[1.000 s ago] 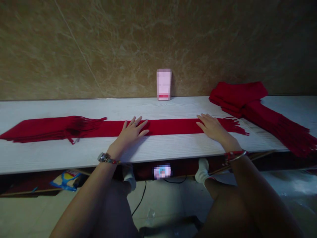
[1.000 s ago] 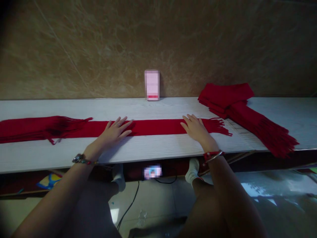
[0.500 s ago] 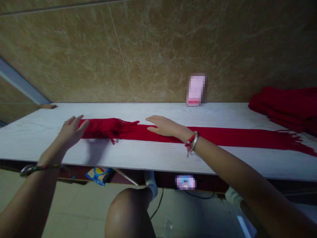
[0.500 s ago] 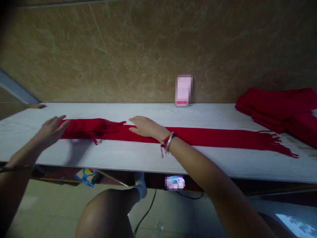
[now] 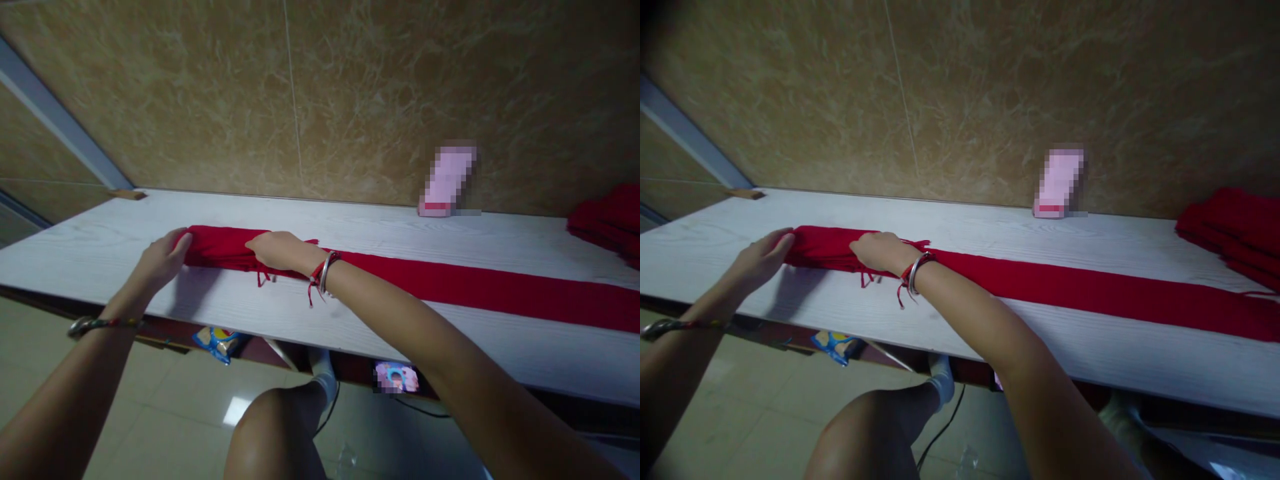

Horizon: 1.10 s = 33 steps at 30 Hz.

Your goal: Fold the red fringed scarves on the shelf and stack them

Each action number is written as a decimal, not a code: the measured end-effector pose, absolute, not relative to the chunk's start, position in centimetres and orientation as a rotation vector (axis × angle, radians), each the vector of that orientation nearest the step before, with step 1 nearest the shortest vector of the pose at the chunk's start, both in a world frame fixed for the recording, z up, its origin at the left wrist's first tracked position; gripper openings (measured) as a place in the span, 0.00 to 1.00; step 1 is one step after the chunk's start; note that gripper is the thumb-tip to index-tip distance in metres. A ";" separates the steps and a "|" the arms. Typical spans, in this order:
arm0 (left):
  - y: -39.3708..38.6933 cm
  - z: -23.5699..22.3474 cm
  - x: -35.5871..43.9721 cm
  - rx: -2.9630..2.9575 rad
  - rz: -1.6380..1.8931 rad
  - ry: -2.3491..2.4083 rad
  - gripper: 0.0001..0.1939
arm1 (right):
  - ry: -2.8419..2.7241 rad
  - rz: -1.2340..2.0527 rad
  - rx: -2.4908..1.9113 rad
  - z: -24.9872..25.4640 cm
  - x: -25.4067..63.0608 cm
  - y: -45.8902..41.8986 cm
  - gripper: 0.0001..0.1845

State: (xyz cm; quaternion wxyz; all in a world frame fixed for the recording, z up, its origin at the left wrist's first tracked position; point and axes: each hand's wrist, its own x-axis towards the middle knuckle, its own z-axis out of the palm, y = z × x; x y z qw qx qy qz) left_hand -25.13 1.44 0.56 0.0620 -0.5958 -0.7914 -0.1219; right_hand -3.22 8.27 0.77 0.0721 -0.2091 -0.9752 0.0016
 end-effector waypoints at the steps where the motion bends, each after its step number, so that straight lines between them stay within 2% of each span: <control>1: 1.3 0.8 -24.7 -1.760 -0.392 -2.461 0.29 | -2.936 -0.004 -0.637 0.9 -3.2 8.3 0.16; 9: 1.3 1.5 -23.3 -1.701 -0.508 -2.554 0.30 | -2.955 -0.091 -0.690 1.2 -4.5 7.7 0.14; 14: 1.8 1.0 -24.2 -1.735 -0.487 -2.533 0.30 | -2.924 -0.028 -0.674 1.1 -4.3 8.8 0.14; 25: 1.6 0.8 -23.5 -1.730 -0.397 -2.461 0.27 | -2.873 -0.140 -0.653 1.2 -4.3 8.1 0.16; 29: 1.2 1.8 -22.6 -1.777 -0.485 -2.358 0.28 | -2.715 -0.145 -0.678 2.3 -1.1 8.8 0.16; 33: 1.5 2.5 -19.4 -2.117 -0.502 -2.004 0.31 | -2.559 -0.175 -0.738 4.0 6.1 9.9 0.17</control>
